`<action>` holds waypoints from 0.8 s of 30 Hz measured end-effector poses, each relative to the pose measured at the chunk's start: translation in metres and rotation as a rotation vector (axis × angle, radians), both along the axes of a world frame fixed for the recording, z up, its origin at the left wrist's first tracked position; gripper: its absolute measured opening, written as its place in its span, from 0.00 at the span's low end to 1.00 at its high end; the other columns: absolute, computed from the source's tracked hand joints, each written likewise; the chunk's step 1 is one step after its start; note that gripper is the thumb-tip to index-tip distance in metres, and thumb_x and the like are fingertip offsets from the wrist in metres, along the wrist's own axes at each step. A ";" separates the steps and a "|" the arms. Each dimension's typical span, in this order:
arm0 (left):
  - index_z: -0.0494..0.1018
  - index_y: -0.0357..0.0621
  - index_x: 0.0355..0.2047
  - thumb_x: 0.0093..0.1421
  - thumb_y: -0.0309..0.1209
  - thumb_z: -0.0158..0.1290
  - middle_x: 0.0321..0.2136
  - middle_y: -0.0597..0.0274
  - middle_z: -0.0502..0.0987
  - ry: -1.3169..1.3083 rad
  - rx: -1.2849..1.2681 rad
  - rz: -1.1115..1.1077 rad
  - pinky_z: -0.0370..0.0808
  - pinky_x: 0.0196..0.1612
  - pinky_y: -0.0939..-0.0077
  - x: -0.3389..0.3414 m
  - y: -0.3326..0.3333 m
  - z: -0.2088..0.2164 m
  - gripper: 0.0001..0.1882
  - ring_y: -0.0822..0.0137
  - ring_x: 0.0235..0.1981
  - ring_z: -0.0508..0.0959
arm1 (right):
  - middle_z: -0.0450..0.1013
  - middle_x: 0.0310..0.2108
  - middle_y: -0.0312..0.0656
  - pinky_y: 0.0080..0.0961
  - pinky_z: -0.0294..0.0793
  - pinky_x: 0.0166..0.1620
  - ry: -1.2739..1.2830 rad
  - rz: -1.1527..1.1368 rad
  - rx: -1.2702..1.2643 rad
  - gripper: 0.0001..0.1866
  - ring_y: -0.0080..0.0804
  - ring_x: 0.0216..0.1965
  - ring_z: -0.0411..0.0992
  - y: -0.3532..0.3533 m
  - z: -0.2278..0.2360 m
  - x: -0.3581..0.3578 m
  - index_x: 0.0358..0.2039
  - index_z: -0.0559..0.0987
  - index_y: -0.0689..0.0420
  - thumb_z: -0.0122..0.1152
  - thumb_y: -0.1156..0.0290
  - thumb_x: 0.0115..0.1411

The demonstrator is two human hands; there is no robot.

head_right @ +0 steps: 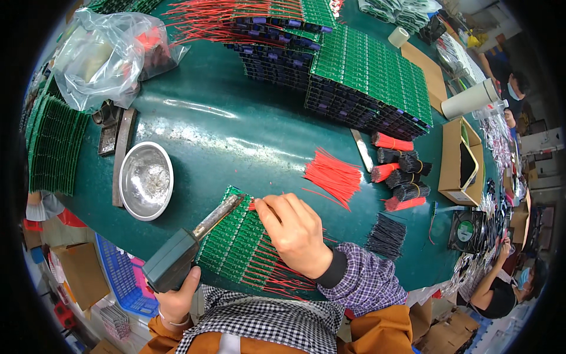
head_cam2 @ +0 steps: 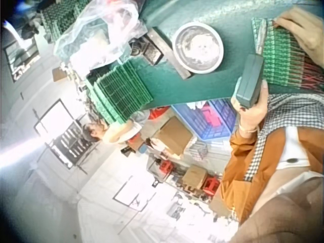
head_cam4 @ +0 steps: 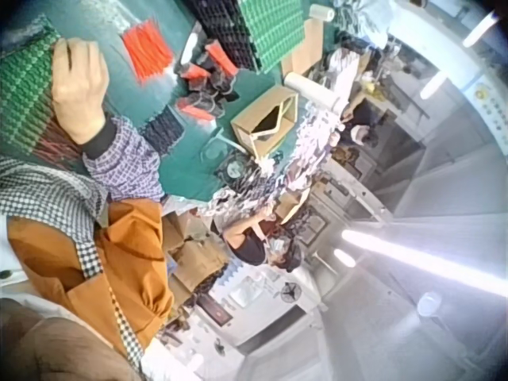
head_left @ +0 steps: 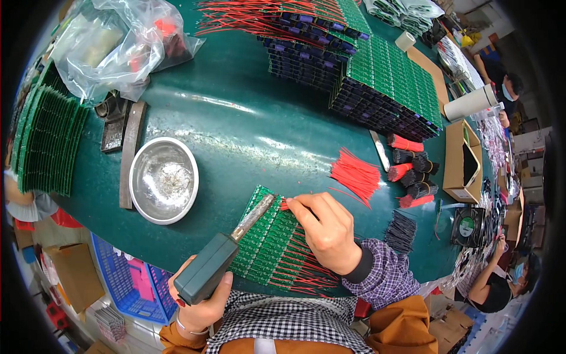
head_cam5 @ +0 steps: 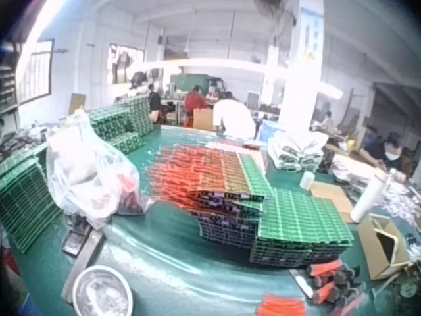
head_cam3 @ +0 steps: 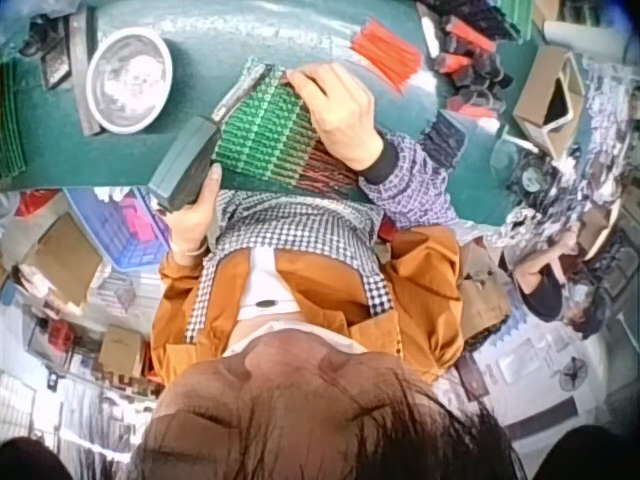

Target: The person solders red wires onto small green circuit boards using a soldering gun.

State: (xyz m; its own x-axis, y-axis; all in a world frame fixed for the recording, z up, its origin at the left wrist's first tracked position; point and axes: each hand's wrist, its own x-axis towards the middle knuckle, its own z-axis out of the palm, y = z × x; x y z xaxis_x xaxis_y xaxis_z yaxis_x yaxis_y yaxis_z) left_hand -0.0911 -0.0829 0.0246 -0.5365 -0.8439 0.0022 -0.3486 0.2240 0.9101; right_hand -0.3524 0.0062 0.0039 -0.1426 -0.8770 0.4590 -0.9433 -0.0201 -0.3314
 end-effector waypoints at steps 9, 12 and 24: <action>0.84 0.33 0.40 0.53 0.25 0.68 0.32 0.50 0.83 0.007 -0.020 -0.014 0.78 0.33 0.66 0.002 0.001 -0.004 0.14 0.55 0.27 0.82 | 0.78 0.40 0.44 0.31 0.79 0.37 0.002 -0.007 0.015 0.20 0.38 0.36 0.77 0.001 0.004 0.001 0.45 0.82 0.66 0.66 0.79 0.49; 0.84 0.33 0.40 0.52 0.25 0.68 0.32 0.50 0.83 0.003 0.002 0.011 0.79 0.33 0.66 0.000 0.002 0.000 0.14 0.54 0.27 0.82 | 0.77 0.39 0.44 0.31 0.79 0.37 0.005 -0.007 0.022 0.19 0.37 0.36 0.77 0.000 0.005 0.002 0.45 0.82 0.66 0.67 0.79 0.49; 0.84 0.32 0.37 0.50 0.22 0.67 0.32 0.48 0.83 0.010 0.007 -0.015 0.79 0.33 0.65 -0.001 0.002 -0.001 0.13 0.53 0.28 0.82 | 0.77 0.39 0.44 0.30 0.79 0.38 0.011 0.000 0.032 0.19 0.37 0.36 0.76 0.000 0.006 0.002 0.45 0.82 0.66 0.67 0.80 0.49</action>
State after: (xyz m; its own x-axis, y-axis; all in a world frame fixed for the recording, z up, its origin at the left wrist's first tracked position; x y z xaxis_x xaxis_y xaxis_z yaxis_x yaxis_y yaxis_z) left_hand -0.0922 -0.0804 0.0238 -0.5488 -0.8359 0.0020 -0.3362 0.2230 0.9150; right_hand -0.3502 0.0063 0.0094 -0.1375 -0.8911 0.4324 -0.9467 -0.0101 -0.3219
